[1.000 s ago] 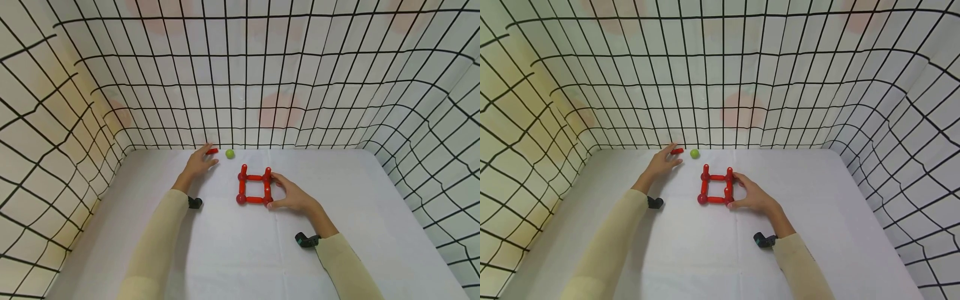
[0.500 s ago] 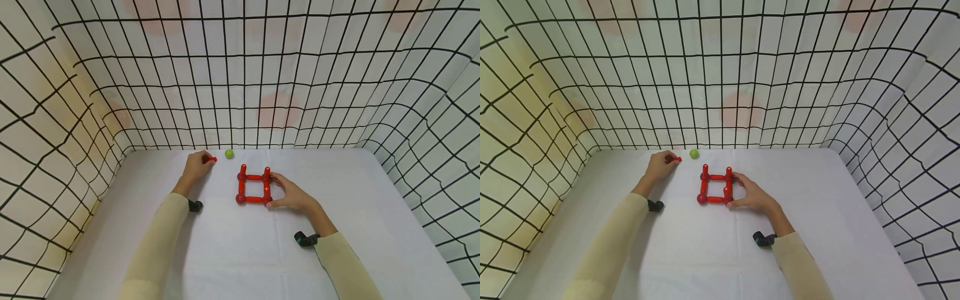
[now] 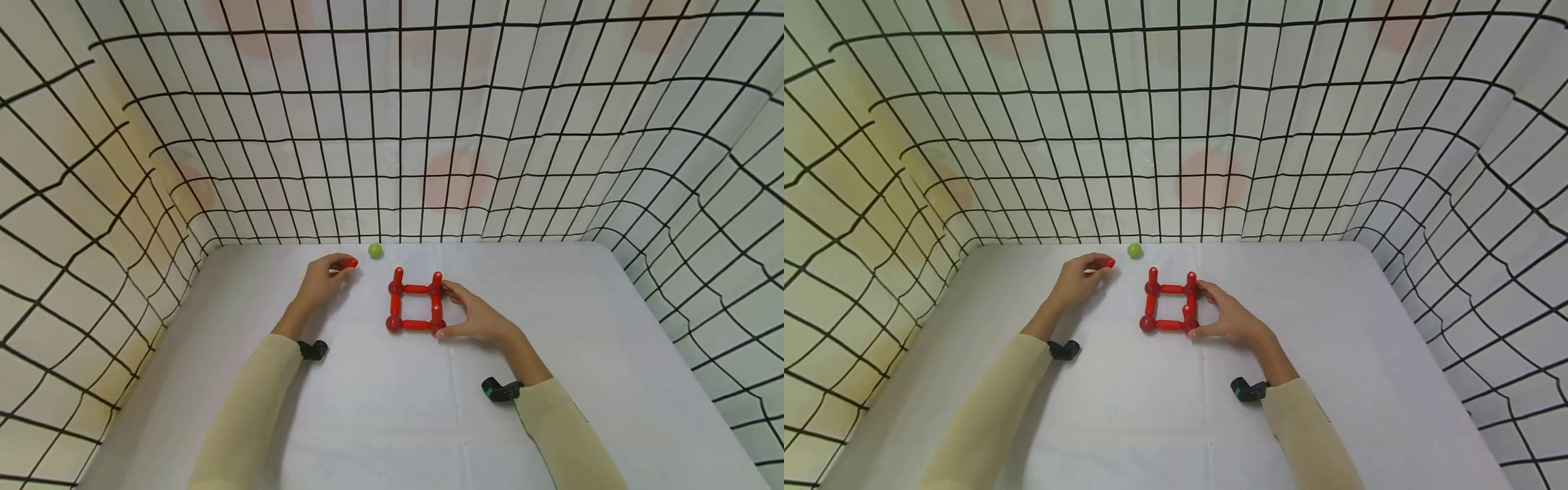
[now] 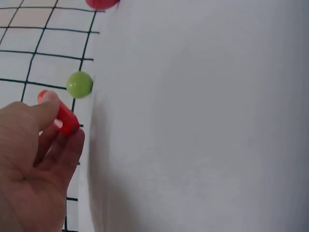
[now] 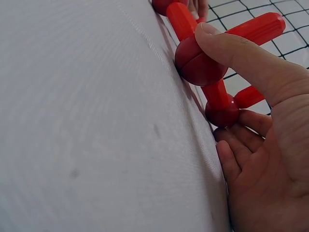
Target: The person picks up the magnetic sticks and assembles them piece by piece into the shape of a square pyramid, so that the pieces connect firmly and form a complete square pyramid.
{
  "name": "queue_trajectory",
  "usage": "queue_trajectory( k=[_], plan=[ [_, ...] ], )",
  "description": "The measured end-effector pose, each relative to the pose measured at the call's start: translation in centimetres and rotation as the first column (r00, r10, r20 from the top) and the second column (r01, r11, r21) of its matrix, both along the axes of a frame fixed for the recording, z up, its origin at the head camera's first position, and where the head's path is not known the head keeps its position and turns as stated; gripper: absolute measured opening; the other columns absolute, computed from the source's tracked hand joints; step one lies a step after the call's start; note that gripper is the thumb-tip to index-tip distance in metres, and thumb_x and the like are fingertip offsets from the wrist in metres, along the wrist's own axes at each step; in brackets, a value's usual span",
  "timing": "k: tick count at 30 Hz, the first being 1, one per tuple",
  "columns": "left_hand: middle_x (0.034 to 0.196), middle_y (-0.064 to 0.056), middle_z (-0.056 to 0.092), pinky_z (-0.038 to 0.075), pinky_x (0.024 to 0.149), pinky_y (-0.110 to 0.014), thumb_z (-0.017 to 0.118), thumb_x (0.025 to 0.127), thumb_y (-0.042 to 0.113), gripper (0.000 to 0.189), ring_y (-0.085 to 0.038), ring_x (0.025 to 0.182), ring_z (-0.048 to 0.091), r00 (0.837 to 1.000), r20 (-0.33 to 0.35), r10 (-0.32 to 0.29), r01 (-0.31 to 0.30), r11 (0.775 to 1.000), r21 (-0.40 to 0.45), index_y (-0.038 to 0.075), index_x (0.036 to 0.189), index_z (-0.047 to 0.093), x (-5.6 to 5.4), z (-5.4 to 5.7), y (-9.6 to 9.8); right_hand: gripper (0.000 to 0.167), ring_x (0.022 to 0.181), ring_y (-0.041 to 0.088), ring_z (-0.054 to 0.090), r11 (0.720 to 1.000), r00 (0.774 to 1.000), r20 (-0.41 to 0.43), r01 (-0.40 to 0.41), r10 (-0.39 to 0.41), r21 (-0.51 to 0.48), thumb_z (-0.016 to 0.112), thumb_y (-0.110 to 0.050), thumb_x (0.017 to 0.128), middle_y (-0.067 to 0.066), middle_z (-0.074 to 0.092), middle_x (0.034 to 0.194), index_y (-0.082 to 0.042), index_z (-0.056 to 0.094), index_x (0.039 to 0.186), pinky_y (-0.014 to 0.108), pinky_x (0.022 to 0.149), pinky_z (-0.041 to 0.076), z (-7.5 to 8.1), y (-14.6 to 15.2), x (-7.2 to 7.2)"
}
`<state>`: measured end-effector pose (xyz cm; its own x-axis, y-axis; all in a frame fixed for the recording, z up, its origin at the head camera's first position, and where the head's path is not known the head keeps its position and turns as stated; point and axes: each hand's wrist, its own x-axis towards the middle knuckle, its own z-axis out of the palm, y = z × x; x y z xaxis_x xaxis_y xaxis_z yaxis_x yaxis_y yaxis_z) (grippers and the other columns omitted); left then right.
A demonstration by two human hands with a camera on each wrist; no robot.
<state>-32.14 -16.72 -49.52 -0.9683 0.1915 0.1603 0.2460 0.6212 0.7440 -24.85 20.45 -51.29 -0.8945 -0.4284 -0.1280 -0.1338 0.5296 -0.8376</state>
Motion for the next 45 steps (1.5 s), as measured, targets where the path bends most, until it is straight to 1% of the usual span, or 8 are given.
queue_trajectory(
  k=[6, 11, 18, 26, 31, 40, 43, 45],
  plan=[
    [0.119, -0.003, 0.075, 0.056, 0.103, -0.04, 0.072, 0.098, 0.027, 0.031, -0.019, 0.111, 0.071, 0.994, 0.005, -0.11, 0.109, 0.989, 0.104, 0.016, 0.128, 0.069, 1.4, 0.0, 1.3, 0.116, 0.154, 0.035, 0.031, 1.0, 1.0, -0.004, 0.004, -0.004, 0.005, 0.093, -0.045, 0.072, 0.006, 0.029, 0.169, -0.021, 0.025, 0.163, 0.057, 0.123, 0.032, 0.0, 0.2, 0.0],
    [0.116, -0.003, 0.076, 0.058, 0.099, -0.038, 0.072, 0.098, 0.024, 0.03, -0.018, 0.107, 0.072, 0.983, -0.005, -0.183, 0.181, 0.968, 0.173, 0.016, 0.126, 0.07, 2.9, 0.1, 2.7, 0.116, 0.154, 0.035, 0.03, 1.0, 1.0, -0.003, 0.011, -0.011, 0.009, 0.093, -0.045, 0.072, 0.006, 0.028, 0.169, -0.02, 0.025, 0.163, 0.057, 0.123, 0.032, 0.2, 0.3, 0.1],
    [0.119, -0.006, 0.075, 0.059, 0.098, -0.038, 0.073, 0.097, 0.019, 0.034, -0.023, 0.115, 0.071, 0.95, -0.012, -0.312, 0.307, 0.926, 0.219, 0.01, 0.129, 0.068, 5.1, 0.4, 4.4, 0.115, 0.154, 0.036, 0.031, 1.0, 1.0, -0.007, 0.013, -0.013, 0.011, 0.092, -0.045, 0.073, 0.006, 0.028, 0.169, -0.021, 0.025, 0.163, 0.058, 0.122, 0.033, 0.3, 0.4, 0.1],
    [0.12, -0.005, 0.074, 0.059, 0.097, -0.033, 0.074, 0.096, 0.016, 0.031, -0.022, 0.114, 0.071, 0.912, 0.011, -0.409, 0.39, 0.877, 0.282, 0.01, 0.127, 0.07, 6.2, -0.1, 5.5, 0.116, 0.154, 0.035, 0.031, 1.0, 1.0, -0.005, 0.01, -0.01, -0.003, 0.093, -0.046, 0.072, 0.006, 0.029, 0.169, -0.021, 0.026, 0.163, 0.057, 0.123, 0.031, 0.1, 0.5, 0.1],
    [0.12, -0.003, 0.074, 0.06, 0.096, -0.034, 0.073, 0.097, 0.017, 0.03, -0.021, 0.115, 0.07, 0.902, 0.046, -0.43, 0.405, 0.877, 0.257, 0.014, 0.126, 0.069, 6.6, -0.5, 5.7, 0.115, 0.154, 0.035, 0.031, 1.0, 1.0, -0.012, 0.004, -0.004, -0.008, 0.093, -0.046, 0.072, 0.005, 0.029, 0.168, -0.021, 0.026, 0.163, 0.057, 0.124, 0.031, 0.0, 0.4, 0.2],
    [0.122, -0.003, 0.073, 0.059, 0.096, -0.031, 0.074, 0.096, 0.015, 0.032, -0.021, 0.116, 0.069, 0.899, 0.069, -0.433, 0.399, 0.872, 0.283, 0.013, 0.127, 0.069, 7.2, -0.8, 5.5, 0.115, 0.154, 0.035, 0.033, 0.998, 0.999, -0.026, 0.025, -0.027, -0.057, 0.093, -0.044, 0.073, 0.005, 0.033, 0.167, -0.025, 0.024, 0.163, 0.056, 0.122, 0.034, -0.1, 0.5, 0.6],
    [0.122, -0.005, 0.073, 0.059, 0.096, -0.031, 0.075, 0.095, 0.014, 0.033, -0.022, 0.116, 0.07, 0.897, 0.072, -0.437, 0.399, 0.868, 0.295, 0.011, 0.128, 0.069, 7.4, -0.7, 5.6, 0.1, 0.146, 0.036, 0.046, 0.995, 0.998, -0.041, 0.036, -0.04, -0.091, 0.091, -0.038, 0.078, 0.01, 0.045, 0.159, -0.018, 0.034, 0.157, 0.054, 0.116, 0.042, 0.6, 0.9, 1.2],
    [0.122, -0.006, 0.073, 0.06, 0.095, -0.03, 0.075, 0.095, 0.012, 0.033, -0.023, 0.115, 0.07, 0.896, 0.071, -0.438, 0.399, 0.865, 0.304, 0.01, 0.128, 0.069, 7.6, -0.7, 5.6, 0.081, 0.134, 0.034, 0.057, 0.993, 0.997, -0.066, 0.032, -0.04, -0.11, 0.089, -0.032, 0.082, 0.011, 0.056, 0.147, -0.014, 0.046, 0.149, 0.051, 0.111, 0.049, 1.2, 1.0, 1.6]
  ],
)
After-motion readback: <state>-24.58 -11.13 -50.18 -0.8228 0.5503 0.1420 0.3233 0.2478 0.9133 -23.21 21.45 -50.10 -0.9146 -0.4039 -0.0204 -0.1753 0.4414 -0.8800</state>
